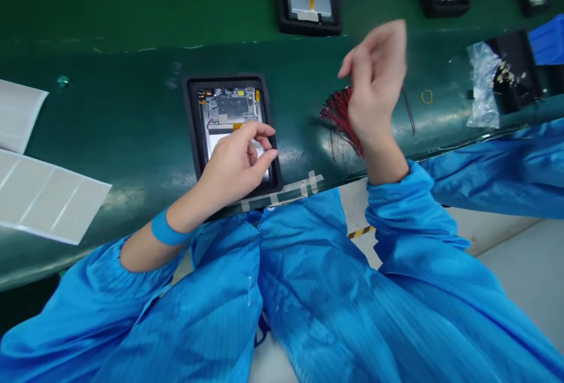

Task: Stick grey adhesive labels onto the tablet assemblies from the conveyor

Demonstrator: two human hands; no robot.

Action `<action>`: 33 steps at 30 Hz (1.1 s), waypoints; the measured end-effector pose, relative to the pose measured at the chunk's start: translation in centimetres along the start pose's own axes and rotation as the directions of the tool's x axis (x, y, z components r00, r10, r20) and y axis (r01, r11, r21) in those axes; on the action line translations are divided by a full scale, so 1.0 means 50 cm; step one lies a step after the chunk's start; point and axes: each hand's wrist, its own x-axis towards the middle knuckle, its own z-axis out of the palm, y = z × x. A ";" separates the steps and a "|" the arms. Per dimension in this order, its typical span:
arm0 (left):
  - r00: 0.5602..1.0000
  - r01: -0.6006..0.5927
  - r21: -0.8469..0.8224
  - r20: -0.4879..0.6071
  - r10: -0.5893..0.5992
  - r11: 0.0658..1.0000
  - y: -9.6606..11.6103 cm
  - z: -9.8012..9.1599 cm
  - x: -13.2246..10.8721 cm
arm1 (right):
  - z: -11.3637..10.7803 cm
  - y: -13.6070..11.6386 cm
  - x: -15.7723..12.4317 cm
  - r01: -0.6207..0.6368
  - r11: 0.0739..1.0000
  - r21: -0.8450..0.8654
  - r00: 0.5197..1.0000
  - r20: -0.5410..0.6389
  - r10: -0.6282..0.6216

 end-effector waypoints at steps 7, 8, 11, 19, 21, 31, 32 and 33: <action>0.998 0.069 0.014 -0.016 -0.069 0.998 0.005 0.002 -0.013 | -0.028 0.037 0.129 -0.249 0.941 0.231 0.921 -0.244 0.304; 0.997 0.075 0.020 -0.020 -0.075 0.997 0.007 0.001 -0.014 | -0.028 0.035 0.144 -0.211 0.947 0.243 0.926 -0.260 0.274; 0.995 0.090 0.027 -0.034 -0.089 0.996 0.011 -0.003 -0.018 | -0.026 0.032 0.188 -0.147 0.959 0.242 0.934 -0.286 0.215; 0.994 0.108 -0.014 -0.027 -0.108 0.994 0.004 -0.015 -0.027 | -0.004 0.077 0.246 -0.029 0.939 0.343 0.988 -0.135 0.080; 0.992 0.125 -0.039 -0.021 -0.126 0.991 0.006 -0.016 -0.027 | 0.007 0.085 0.244 0.033 0.926 0.376 0.992 -0.127 0.016; 0.985 0.165 -0.450 0.026 -0.171 0.878 -0.003 0.015 -0.016 | 0.066 -0.114 0.071 -0.211 0.658 0.723 0.955 0.010 0.295; 0.985 0.165 -0.513 0.049 -0.163 0.842 -0.003 0.018 -0.016 | 0.072 -0.133 0.055 -0.244 0.606 0.757 0.943 0.040 0.331; 0.986 0.168 -0.569 0.080 -0.149 0.805 -0.002 0.019 -0.017 | 0.078 -0.149 0.041 -0.277 0.563 0.779 0.932 0.075 0.355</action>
